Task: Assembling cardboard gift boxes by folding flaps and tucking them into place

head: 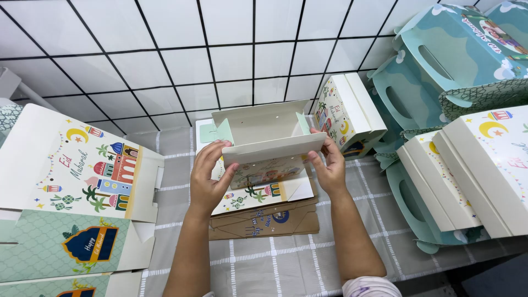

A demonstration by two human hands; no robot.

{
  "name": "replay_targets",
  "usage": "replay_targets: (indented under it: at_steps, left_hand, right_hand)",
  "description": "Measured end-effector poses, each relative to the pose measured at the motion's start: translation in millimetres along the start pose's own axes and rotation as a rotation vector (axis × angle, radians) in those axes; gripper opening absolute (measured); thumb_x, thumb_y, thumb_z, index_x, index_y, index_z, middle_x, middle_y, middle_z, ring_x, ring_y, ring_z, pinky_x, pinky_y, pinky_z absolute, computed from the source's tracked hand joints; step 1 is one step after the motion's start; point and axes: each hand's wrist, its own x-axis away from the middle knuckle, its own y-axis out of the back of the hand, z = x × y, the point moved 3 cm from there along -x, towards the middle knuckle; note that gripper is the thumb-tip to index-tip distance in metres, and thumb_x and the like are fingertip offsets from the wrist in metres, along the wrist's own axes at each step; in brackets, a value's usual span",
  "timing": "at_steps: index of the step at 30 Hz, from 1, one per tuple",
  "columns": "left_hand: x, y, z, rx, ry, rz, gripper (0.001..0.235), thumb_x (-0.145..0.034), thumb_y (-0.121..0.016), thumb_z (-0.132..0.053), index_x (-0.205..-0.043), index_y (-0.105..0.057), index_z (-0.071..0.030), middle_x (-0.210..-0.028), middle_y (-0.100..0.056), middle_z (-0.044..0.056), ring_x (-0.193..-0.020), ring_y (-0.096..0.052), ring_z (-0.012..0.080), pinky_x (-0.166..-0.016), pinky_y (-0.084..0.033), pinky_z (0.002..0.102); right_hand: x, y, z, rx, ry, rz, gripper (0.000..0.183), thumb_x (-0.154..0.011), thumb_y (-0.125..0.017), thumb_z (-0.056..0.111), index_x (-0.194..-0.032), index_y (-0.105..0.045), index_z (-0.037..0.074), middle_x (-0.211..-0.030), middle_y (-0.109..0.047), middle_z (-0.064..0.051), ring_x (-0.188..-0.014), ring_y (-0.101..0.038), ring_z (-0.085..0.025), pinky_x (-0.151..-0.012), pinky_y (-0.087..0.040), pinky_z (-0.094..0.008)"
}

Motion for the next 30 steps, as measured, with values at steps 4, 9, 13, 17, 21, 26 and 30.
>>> replay_targets:
  at_steps: [4,9,13,17,21,26,30]
  left_hand:
    - [4,-2,-8,0.016,-0.046,-0.010,0.041,-0.086,-0.079,-0.015,-0.125,-0.068,-0.008,-0.125,-0.066,0.015,-0.129,-0.054,0.0408,-0.112,-0.038,0.057]
    - [8,-1,-21,0.002,-0.143,0.012,0.016,-0.086,-0.079,-0.016,-0.102,-0.077,-0.016,-0.106,-0.075,0.004,-0.127,-0.059,0.0376,-0.116,-0.032,0.058]
    - [8,4,-29,-0.060,-0.192,0.008,0.015,-0.083,-0.082,-0.014,-0.097,-0.078,-0.019,-0.097,-0.075,-0.001,-0.124,-0.063,0.0327,-0.118,-0.032,0.054]
    - [7,6,-33,-0.281,-0.287,-0.009,0.021,-0.083,-0.082,-0.023,-0.104,-0.079,-0.025,-0.085,-0.070,-0.005,-0.112,-0.067,0.0258,-0.117,-0.033,0.054]
    - [9,1,-21,-0.456,-0.329,-0.032,0.033,-0.084,-0.081,-0.025,-0.117,-0.076,-0.026,-0.092,-0.068,-0.001,-0.115,-0.064,0.0271,-0.117,-0.033,0.057]
    - [10,-1,-23,-0.389,-0.309,-0.026,0.030,-0.085,-0.080,-0.024,-0.114,-0.073,-0.025,-0.127,-0.064,0.004,-0.138,-0.046,0.0329,-0.122,-0.023,0.055]
    - [10,-2,-36,-0.242,-0.299,0.040,0.019,-0.085,-0.079,-0.020,-0.103,-0.073,-0.025,-0.123,-0.070,0.002,-0.137,-0.050,0.0319,-0.123,-0.021,0.056]
  right_hand:
    - [-2,5,11,0.005,0.107,0.000,0.035,-0.094,-0.064,0.026,-0.114,-0.062,-0.002,-0.135,-0.058,-0.025,-0.131,-0.054,-0.040,-0.114,-0.037,-0.053]
    - [3,11,14,0.057,0.371,0.058,0.033,-0.095,-0.055,0.043,-0.077,-0.067,0.018,-0.130,-0.065,-0.011,-0.146,-0.038,-0.037,-0.122,-0.021,-0.060]
    - [6,15,25,0.117,0.458,0.104,0.038,-0.094,-0.053,0.049,-0.075,-0.068,0.020,-0.118,-0.072,-0.007,-0.143,-0.043,-0.036,-0.123,-0.019,-0.059]
    - [10,23,31,0.314,0.589,-0.011,0.040,-0.087,-0.062,0.054,-0.075,-0.076,0.018,-0.081,-0.073,-0.002,-0.110,-0.067,-0.031,-0.116,-0.039,-0.052]
    - [6,32,37,0.529,0.642,-0.141,0.027,-0.078,-0.077,0.045,-0.083,-0.081,0.019,-0.072,-0.066,0.001,-0.089,-0.062,-0.024,-0.106,-0.050,-0.047]
    - [1,35,36,0.573,0.634,-0.149,0.026,-0.079,-0.081,0.038,-0.096,-0.083,0.018,-0.076,-0.068,-0.001,-0.085,-0.062,-0.023,-0.102,-0.051,-0.046]
    - [1,32,41,0.549,0.617,-0.119,0.024,-0.082,-0.079,0.032,-0.099,-0.082,0.016,-0.080,-0.071,-0.002,-0.086,-0.062,-0.024,-0.101,-0.050,-0.045]
